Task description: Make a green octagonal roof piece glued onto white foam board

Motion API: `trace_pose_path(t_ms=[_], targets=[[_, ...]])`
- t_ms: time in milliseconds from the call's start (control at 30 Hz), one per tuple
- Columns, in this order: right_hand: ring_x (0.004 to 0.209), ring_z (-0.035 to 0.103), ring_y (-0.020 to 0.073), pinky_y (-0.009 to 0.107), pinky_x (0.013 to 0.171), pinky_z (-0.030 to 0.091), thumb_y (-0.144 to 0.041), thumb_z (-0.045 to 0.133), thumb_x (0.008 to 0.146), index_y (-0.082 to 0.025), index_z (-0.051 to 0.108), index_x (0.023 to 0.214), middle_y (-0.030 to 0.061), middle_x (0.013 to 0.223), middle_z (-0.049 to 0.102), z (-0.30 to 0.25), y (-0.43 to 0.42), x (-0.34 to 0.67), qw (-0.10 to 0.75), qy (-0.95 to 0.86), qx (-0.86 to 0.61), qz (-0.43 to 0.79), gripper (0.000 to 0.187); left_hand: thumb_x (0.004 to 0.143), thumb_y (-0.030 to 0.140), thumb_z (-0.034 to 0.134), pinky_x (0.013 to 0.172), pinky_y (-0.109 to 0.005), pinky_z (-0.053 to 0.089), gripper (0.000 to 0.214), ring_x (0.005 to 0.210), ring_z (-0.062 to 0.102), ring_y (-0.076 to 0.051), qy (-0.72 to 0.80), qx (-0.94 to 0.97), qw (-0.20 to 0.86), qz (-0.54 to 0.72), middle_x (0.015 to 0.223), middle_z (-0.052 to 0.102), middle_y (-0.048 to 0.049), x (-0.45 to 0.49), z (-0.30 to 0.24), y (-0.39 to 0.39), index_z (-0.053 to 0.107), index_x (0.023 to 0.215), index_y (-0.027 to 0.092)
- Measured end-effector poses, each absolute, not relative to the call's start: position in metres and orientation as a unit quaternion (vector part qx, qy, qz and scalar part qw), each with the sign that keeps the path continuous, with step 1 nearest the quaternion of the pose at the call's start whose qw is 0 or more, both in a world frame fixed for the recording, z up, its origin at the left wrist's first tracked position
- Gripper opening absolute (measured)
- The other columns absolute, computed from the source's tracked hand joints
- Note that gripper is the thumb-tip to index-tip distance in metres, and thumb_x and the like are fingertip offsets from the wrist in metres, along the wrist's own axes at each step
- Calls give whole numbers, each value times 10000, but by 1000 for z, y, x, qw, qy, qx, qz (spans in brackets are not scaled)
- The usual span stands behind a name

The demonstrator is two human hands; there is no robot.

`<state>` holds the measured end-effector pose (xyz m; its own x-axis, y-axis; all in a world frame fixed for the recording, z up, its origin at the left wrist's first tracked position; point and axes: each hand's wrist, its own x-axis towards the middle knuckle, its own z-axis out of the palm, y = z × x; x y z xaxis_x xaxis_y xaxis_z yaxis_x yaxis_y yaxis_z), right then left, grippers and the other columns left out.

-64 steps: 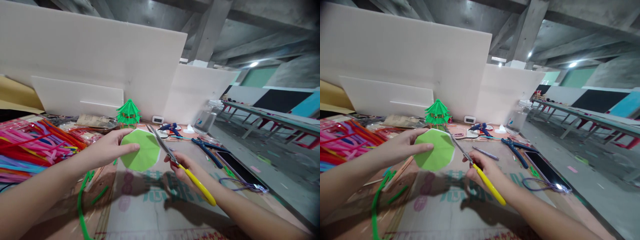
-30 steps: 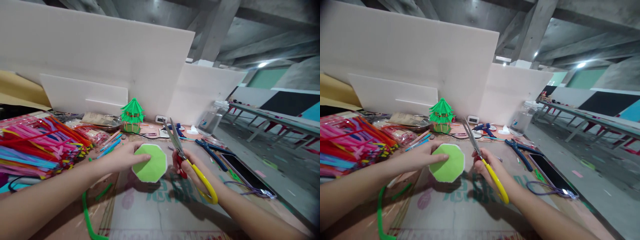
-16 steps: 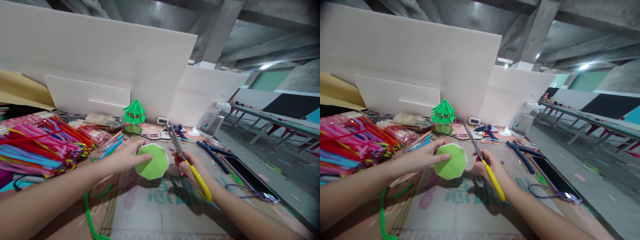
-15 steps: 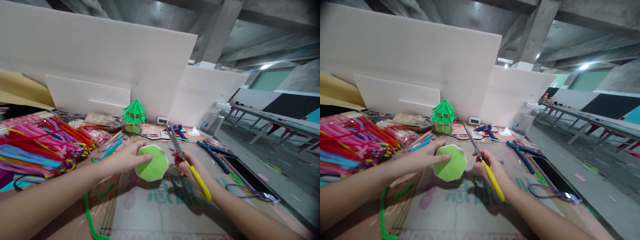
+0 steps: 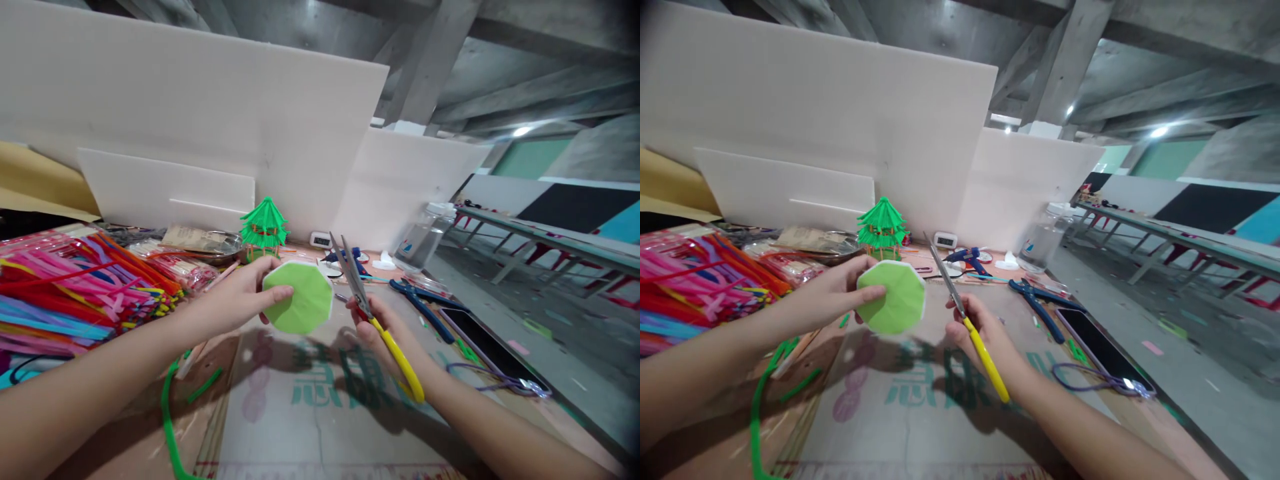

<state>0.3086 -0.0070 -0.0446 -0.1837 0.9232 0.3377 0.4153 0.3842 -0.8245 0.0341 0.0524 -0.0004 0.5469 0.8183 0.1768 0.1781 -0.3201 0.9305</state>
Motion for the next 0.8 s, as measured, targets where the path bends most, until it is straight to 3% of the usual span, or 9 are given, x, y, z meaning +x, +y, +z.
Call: trace_pose_path(t_ms=[233,633,800], targets=[[653,414,155,287,563,359,-832,494,792,-191,542,1047,0,786,448,-35,-17,303,388,-732,-461,316,692,851,447,692,551,-244,537,345,752,638,-169,330,728,475,367,916,636,-16,25,15,50,575,1056,194],[669,411,164,288,583,342,-745,567,809,-202,549,1020,-4,761,454,-31,-16,306,366,-741,-466,316,583,826,433,733,537,-236,544,368,708,649,-170,327,718,509,344,862,679,-21,17,23,50,625,1076,187],[660,415,160,288,582,343,-794,548,788,-209,552,999,-4,761,456,-26,-16,307,358,-750,-452,324,621,819,438,740,518,-231,552,407,699,666,-172,333,718,511,336,873,697,-21,17,24,50,627,1131,203]])
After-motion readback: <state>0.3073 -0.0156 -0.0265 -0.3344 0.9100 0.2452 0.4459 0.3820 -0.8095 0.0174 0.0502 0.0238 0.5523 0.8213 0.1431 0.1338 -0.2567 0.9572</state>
